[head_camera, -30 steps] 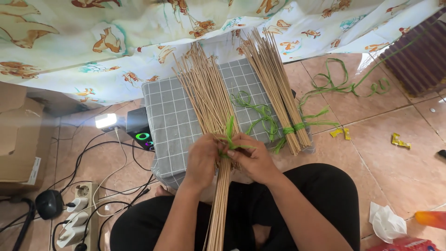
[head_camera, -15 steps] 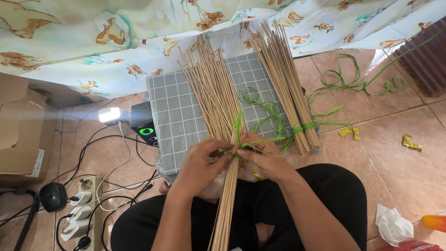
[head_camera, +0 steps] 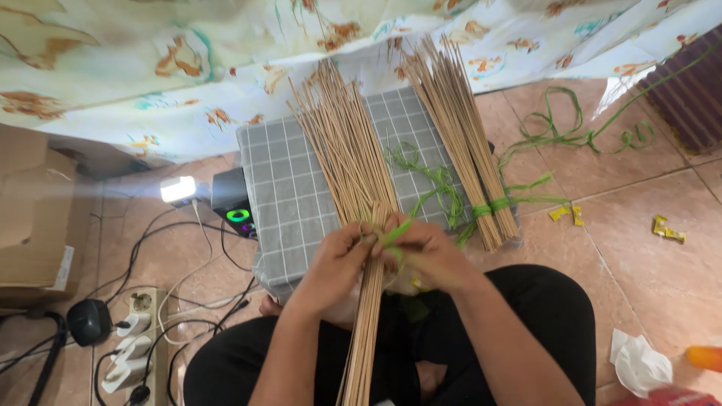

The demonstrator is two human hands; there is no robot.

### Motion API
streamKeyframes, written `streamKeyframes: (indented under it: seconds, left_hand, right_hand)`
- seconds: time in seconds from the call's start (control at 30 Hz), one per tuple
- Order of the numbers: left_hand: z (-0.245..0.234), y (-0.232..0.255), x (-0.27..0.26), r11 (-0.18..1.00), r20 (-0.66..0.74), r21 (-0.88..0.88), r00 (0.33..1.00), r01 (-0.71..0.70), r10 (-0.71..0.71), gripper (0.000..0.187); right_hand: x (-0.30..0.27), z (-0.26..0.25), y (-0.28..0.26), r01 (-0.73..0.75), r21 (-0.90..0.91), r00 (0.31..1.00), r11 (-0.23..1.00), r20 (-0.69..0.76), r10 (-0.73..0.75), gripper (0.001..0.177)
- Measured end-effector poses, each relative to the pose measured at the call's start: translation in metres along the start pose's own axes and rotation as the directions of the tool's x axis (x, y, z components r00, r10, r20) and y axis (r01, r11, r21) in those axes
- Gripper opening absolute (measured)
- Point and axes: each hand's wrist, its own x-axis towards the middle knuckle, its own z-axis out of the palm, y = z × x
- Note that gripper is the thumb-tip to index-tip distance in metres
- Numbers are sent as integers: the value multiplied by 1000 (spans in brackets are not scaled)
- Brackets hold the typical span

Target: Tying bundles of thin wooden sticks together using green plastic strips.

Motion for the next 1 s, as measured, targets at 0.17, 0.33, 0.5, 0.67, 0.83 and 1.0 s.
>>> streamKeyframes:
  seconds: [0.17, 0.33, 0.5, 0.67, 0.83, 1.0]
  left_hand:
    - [8, -18, 0, 995, -60, -94, 998, -22, 17, 21]
    - [18, -25, -5, 972, -188, 165, 963, -165, 195, 15]
    - [33, -24, -5, 828, -294, 415, 806, -377, 514, 7]
    - [34, -36, -1, 681, -295, 571, 659, -458, 691, 14]
    - [13, -27, -6, 880, -220, 362, 889, -308, 401, 18]
    - [4, -25, 0, 986, -47, -89, 989, -142, 138, 20]
  right_hand:
    - [-6, -3, 13, -132, 130, 943, 983, -288, 164, 9]
    - [1, 8, 3, -190, 42, 909, 981, -369, 192, 36]
    - [8, 7, 11, -206, -39, 875, 978, -454, 167, 40]
    - [6, 7, 25, -255, -36, 847, 966, -491, 205, 29]
    - [-3, -9, 1, -157, 27, 980, 987, -121, 159, 91]
    - [-7, 8, -7, -6, -155, 954, 988, -296, -41, 90]
